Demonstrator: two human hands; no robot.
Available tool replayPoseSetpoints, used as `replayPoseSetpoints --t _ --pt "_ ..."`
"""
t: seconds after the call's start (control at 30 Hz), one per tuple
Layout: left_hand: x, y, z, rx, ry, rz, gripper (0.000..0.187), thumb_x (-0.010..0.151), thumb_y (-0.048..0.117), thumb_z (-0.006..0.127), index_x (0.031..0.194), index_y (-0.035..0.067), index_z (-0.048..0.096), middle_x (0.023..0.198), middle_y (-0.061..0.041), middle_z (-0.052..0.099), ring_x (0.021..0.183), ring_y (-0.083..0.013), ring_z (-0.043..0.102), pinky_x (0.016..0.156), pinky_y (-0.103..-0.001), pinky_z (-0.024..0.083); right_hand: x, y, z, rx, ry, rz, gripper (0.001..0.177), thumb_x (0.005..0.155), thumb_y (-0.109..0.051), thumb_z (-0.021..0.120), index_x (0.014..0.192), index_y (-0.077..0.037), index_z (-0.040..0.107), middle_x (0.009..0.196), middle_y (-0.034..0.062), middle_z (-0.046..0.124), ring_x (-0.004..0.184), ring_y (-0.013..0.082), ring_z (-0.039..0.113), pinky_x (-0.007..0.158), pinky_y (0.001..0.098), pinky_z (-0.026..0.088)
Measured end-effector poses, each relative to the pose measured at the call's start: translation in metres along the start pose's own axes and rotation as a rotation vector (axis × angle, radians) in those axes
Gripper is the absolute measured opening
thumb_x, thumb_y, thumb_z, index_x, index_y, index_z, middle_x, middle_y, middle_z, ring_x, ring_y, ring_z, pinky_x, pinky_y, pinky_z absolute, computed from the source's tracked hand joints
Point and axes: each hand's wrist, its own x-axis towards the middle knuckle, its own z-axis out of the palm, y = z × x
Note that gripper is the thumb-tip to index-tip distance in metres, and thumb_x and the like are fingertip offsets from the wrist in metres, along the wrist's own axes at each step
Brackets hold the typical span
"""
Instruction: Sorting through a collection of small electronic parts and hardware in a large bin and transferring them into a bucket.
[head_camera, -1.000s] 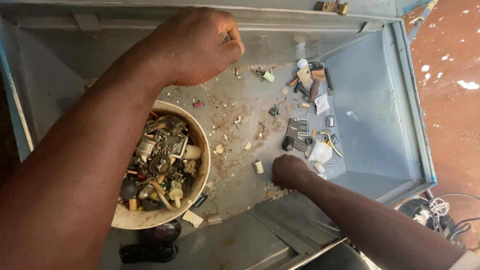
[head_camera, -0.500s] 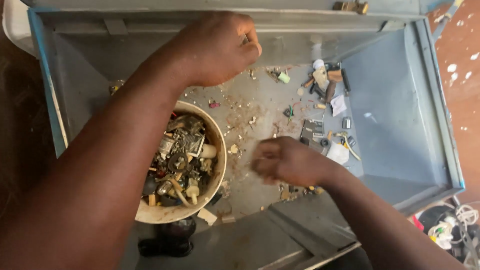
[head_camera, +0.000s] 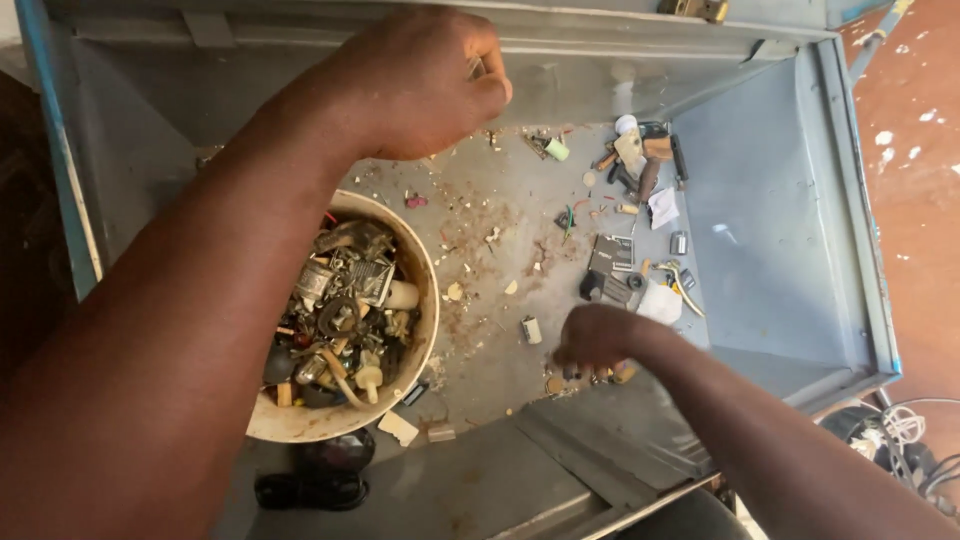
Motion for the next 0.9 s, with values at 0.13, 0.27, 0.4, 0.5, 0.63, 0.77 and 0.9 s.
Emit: replayPoseSetpoints --t 0.13,0.27,0.4,0.5,0.63,0.77,0.9 --pt "-0.005 0.004 -0.004 -0.012 -0.040 -0.042 0.028 0.095 0.034 0.053 0.103 0.020 0.076 0.097 -0.005 0.080 0.082 -0.0271 0.070 0.070 -0.051 0.049 0.016 -0.017 0.020 -0.309 -0.136 0.123 0.047 0.104 -0.049 0.069 0.086 -0.006 0.076 0.078 0.0074 0.077 0.063 0.0200 0.071 0.064 0.0320 0.056" --pt "0.000 -0.006 0.000 -0.026 -0.025 0.001 0.027 0.102 0.038 0.054 0.107 0.021 0.075 0.114 -0.004 0.077 0.087 -0.0313 0.068 0.067 -0.057 0.050 0.062 -0.007 0.047 -0.710 -0.043 0.012 0.054 0.102 -0.058 0.066 0.122 -0.010 0.077 0.110 0.0035 0.077 0.100 0.0262 0.073 0.075 0.0418 0.061" --pt "-0.005 0.000 -0.004 -0.032 -0.058 -0.037 0.028 0.099 0.035 0.051 0.106 0.020 0.074 0.104 -0.005 0.079 0.082 -0.0286 0.069 0.068 -0.054 0.047 0.084 -0.002 0.067 -0.754 -0.104 0.054 0.029 0.102 -0.016 0.058 0.125 -0.005 0.073 0.120 0.0142 0.073 0.108 0.0373 0.072 0.085 0.0554 0.063" --pt "-0.003 0.002 -0.004 -0.031 -0.058 -0.027 0.029 0.101 0.036 0.051 0.110 0.020 0.074 0.106 -0.006 0.078 0.085 -0.0299 0.069 0.068 -0.055 0.047 0.086 0.004 0.072 -0.801 -0.116 0.000 0.027 0.103 -0.007 0.062 0.128 0.000 0.069 0.127 0.0224 0.068 0.113 0.0485 0.069 0.080 0.0641 0.063" --pt "-0.004 0.002 -0.004 -0.046 -0.079 -0.032 0.027 0.103 0.034 0.052 0.111 0.021 0.074 0.105 -0.004 0.078 0.082 -0.0288 0.068 0.068 -0.056 0.049 0.092 0.006 0.074 -0.820 -0.141 -0.052 0.018 0.099 -0.005 0.062 0.109 -0.003 0.076 0.109 0.0151 0.072 0.096 0.0352 0.072 0.072 0.0502 0.062" --pt "0.001 -0.004 0.000 -0.029 -0.047 0.024 0.028 0.100 0.032 0.053 0.104 0.018 0.076 0.108 -0.005 0.079 0.087 -0.0287 0.070 0.069 -0.054 0.050 0.066 -0.008 0.058 -0.646 -0.097 0.037 0.034 0.104 -0.021 0.047 0.113 -0.004 0.075 0.116 0.0164 0.075 0.106 0.0359 0.072 0.087 0.0539 0.060" --pt "-0.001 -0.003 -0.001 -0.030 -0.038 0.016 0.029 0.099 0.032 0.053 0.106 0.018 0.076 0.109 -0.006 0.079 0.088 -0.0301 0.070 0.068 -0.055 0.049 0.036 -0.020 0.029 -0.438 -0.165 0.100 0.056 0.112 -0.041 0.039 0.100 -0.001 0.077 0.091 0.0146 0.081 0.078 0.0230 0.078 0.077 0.0351 0.057"
